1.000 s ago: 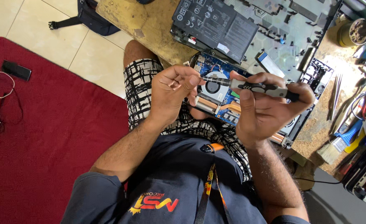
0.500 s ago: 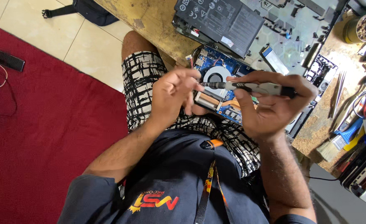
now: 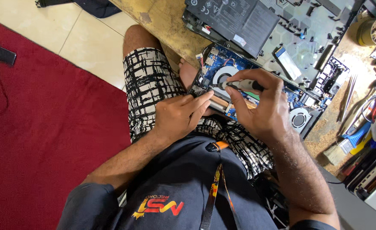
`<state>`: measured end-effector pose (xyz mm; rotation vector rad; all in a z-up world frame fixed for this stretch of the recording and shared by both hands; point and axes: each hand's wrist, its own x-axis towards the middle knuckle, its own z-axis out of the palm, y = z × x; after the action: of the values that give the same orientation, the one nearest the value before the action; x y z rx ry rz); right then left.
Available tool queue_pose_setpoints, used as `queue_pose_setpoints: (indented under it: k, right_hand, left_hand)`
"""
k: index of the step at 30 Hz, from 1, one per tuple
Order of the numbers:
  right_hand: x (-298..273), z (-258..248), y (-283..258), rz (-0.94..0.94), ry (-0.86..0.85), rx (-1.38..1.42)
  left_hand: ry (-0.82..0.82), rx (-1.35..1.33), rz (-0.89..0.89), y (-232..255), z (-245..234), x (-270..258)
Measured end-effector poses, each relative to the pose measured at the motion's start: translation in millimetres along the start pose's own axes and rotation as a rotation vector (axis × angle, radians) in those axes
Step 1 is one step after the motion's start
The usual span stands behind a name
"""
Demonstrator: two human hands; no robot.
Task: The person works on a disassembled laptop motherboard, connecting ribbon cables and securing cooling fans with screws. They use a screwdriver to tighten screws on the fan mounts and handle the laptop casing and internal components.
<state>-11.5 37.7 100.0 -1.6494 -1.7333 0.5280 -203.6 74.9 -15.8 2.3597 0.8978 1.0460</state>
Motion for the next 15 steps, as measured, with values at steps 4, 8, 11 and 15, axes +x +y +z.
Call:
queue_pose_setpoints:
  k: [4, 8, 11, 15]
  right_hand:
    - [8.7, -1.7, 11.2, -0.208, -0.148, 0.007]
    - [16.5, -6.6, 5.8, -0.382, -0.262, -0.022]
    - [19.6, -7.2, 4.9, -0.34, -0.234, -0.217]
    - [23.8, -15.4, 2.0, -0.35, -0.218, -0.353]
  left_hand:
    - [0.039, 0.027, -0.02, 1.6, 0.2, 3.2]
    - [0.046, 0.035, -0.002, -0.1, 1.1, 3.3]
    - [0.019, 0.054, -0.003, -1.3, 1.7, 1.8]
    - [0.009, 0.023, -0.005, -2.1, 1.7, 0.9]
